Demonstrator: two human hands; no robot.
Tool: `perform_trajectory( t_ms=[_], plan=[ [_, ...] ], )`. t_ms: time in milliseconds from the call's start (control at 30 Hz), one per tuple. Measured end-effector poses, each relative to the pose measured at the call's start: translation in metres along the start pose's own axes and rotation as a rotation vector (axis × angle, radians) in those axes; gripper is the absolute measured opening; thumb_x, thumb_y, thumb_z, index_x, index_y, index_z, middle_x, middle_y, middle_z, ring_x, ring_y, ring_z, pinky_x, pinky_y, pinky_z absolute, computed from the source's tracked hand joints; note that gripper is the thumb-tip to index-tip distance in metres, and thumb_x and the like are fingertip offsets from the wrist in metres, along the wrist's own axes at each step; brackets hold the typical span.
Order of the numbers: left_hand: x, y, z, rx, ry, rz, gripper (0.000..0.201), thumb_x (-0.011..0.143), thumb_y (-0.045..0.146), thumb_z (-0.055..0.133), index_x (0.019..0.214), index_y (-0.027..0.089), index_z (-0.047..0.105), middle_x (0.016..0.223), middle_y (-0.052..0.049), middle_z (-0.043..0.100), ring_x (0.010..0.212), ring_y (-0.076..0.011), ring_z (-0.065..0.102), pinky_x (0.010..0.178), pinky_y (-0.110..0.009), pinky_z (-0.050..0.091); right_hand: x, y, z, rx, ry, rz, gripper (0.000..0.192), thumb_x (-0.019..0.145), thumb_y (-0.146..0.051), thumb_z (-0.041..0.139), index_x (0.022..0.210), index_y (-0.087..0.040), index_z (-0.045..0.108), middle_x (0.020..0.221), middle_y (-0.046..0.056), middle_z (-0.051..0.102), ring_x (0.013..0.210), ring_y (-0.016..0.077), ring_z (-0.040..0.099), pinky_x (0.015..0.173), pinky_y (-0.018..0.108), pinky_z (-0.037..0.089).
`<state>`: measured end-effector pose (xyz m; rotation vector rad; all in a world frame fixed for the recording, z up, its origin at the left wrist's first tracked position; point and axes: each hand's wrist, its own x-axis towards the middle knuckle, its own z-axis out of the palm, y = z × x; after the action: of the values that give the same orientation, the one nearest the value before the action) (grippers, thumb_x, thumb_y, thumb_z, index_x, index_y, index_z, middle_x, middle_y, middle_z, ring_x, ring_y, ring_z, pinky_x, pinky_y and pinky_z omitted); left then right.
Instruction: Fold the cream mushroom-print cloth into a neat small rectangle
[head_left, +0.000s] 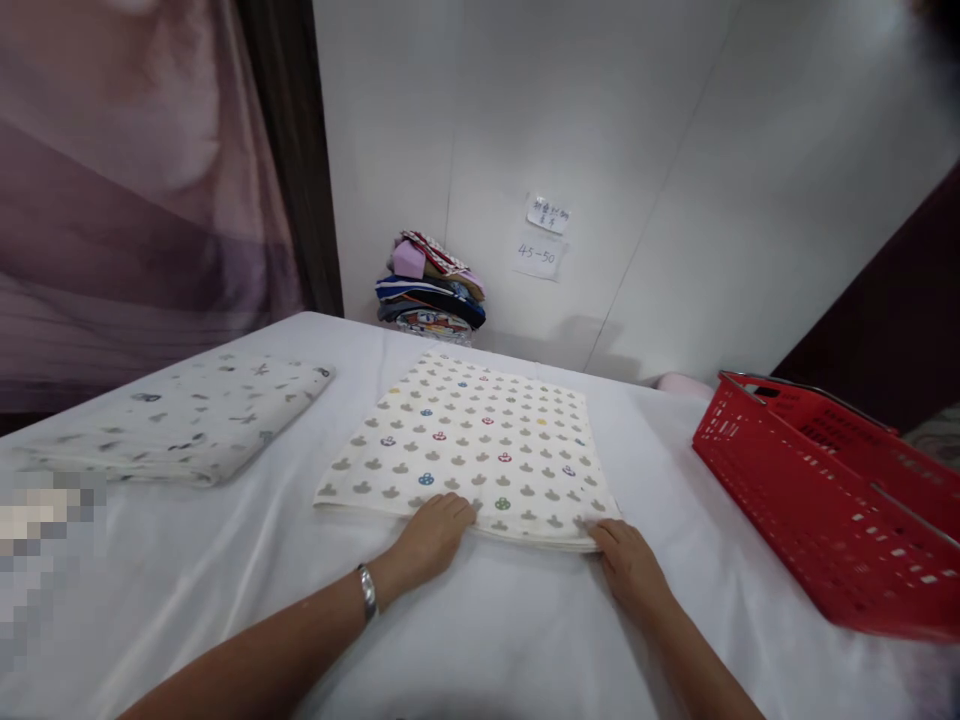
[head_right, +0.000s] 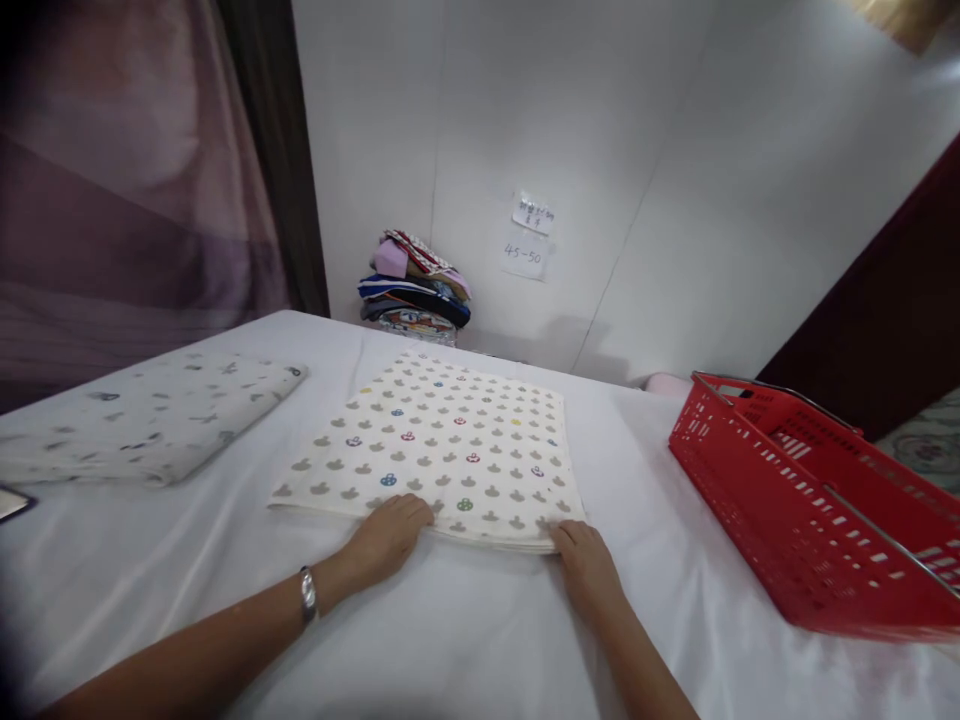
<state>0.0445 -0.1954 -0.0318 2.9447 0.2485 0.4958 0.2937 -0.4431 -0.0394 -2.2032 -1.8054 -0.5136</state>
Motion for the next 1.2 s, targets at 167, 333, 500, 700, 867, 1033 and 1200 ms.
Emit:
perform_trajectory(
  t_ms=[167, 333, 500, 700, 867, 1033, 1200],
  plan=[
    [-0.001, -0.001, 0.003, -0.027, -0.001, -0.017, 0.034, 0.072, -0.001, 0.042, 0.097, 0.018, 0.055, 0.093, -0.005, 0.062, 0.088, -0.0199, 0.054, 0.077, -0.033, 0.041, 0.02, -0.032, 0.008, -0.032, -0.052, -0.039, 0.057, 0.071, 0.004, 0.041, 0.12, -0.021, 0.055, 0.106, 0.01, 0.062, 0.097, 0.024, 0.055, 0.084, 0.039, 0.042],
    [-0.003, 0.003, 0.002, -0.023, 0.011, -0.056, 0.035, 0.076, 0.001, 0.043, 0.105, 0.017, 0.055, 0.094, -0.006, 0.063, 0.089, -0.0207, 0.056, 0.079, -0.034, 0.041, 0.052, -0.087, 0.02, -0.007, -0.078, -0.147, 0.051, 0.076, 0.001, 0.043, 0.121, -0.02, 0.054, 0.106, 0.011, 0.06, 0.093, 0.0238, 0.053, 0.079, 0.036, 0.039],
    [-0.003, 0.006, -0.001, -0.019, 0.023, -0.085, 0.03, 0.079, 0.005, 0.045, 0.105, 0.017, 0.055, 0.09, -0.005, 0.063, 0.085, -0.019, 0.056, 0.077, -0.032, 0.041, 0.087, -0.133, 0.03, -0.022, -0.101, -0.174, 0.037, 0.081, -0.002, 0.046, 0.112, -0.017, 0.058, 0.099, 0.01, 0.059, 0.087, 0.0217, 0.05, 0.072, 0.032, 0.037],
    [-0.007, 0.001, -0.004, 0.011, 0.028, -0.099, 0.018, 0.084, 0.01, 0.044, 0.097, 0.017, 0.055, 0.087, -0.004, 0.061, 0.082, -0.0179, 0.054, 0.075, -0.031, 0.039, 0.103, -0.153, 0.041, -0.015, -0.122, -0.18, 0.027, 0.084, -0.005, 0.046, 0.105, -0.014, 0.061, 0.09, 0.008, 0.058, 0.081, 0.0193, 0.048, 0.072, 0.031, 0.036],
    [-0.02, -0.014, -0.015, 0.076, 0.039, -0.159, 0.019, 0.079, 0.005, 0.045, 0.092, 0.016, 0.056, 0.091, -0.007, 0.061, 0.088, -0.0193, 0.053, 0.076, -0.032, 0.038, 0.098, -0.149, 0.044, 0.0, -0.09, -0.193, 0.038, 0.081, -0.002, 0.045, 0.116, -0.013, 0.056, 0.095, 0.01, 0.058, 0.083, 0.0204, 0.048, 0.073, 0.031, 0.038],
    [-0.057, -0.042, -0.04, 0.015, 0.123, -0.268, 0.034, 0.072, 0.004, 0.047, 0.102, 0.017, 0.057, 0.105, -0.007, 0.062, 0.102, -0.0201, 0.052, 0.089, -0.036, 0.037, 0.097, -0.148, 0.043, 0.016, -0.061, -0.197, 0.043, 0.079, 0.0, 0.044, 0.118, -0.015, 0.056, 0.097, 0.009, 0.058, 0.083, 0.0206, 0.048, 0.072, 0.031, 0.038],
    [-0.101, -0.075, -0.06, 0.066, 0.298, -0.623, 0.036, 0.074, 0.012, 0.047, 0.108, 0.017, 0.057, 0.118, -0.01, 0.058, 0.111, -0.0232, 0.05, 0.095, -0.037, 0.038, 0.099, -0.149, 0.041, 0.035, -0.084, -0.208, 0.042, 0.078, 0.0, 0.045, 0.115, -0.015, 0.059, 0.097, 0.01, 0.058, 0.083, 0.0211, 0.048, 0.073, 0.032, 0.038]
  ],
)
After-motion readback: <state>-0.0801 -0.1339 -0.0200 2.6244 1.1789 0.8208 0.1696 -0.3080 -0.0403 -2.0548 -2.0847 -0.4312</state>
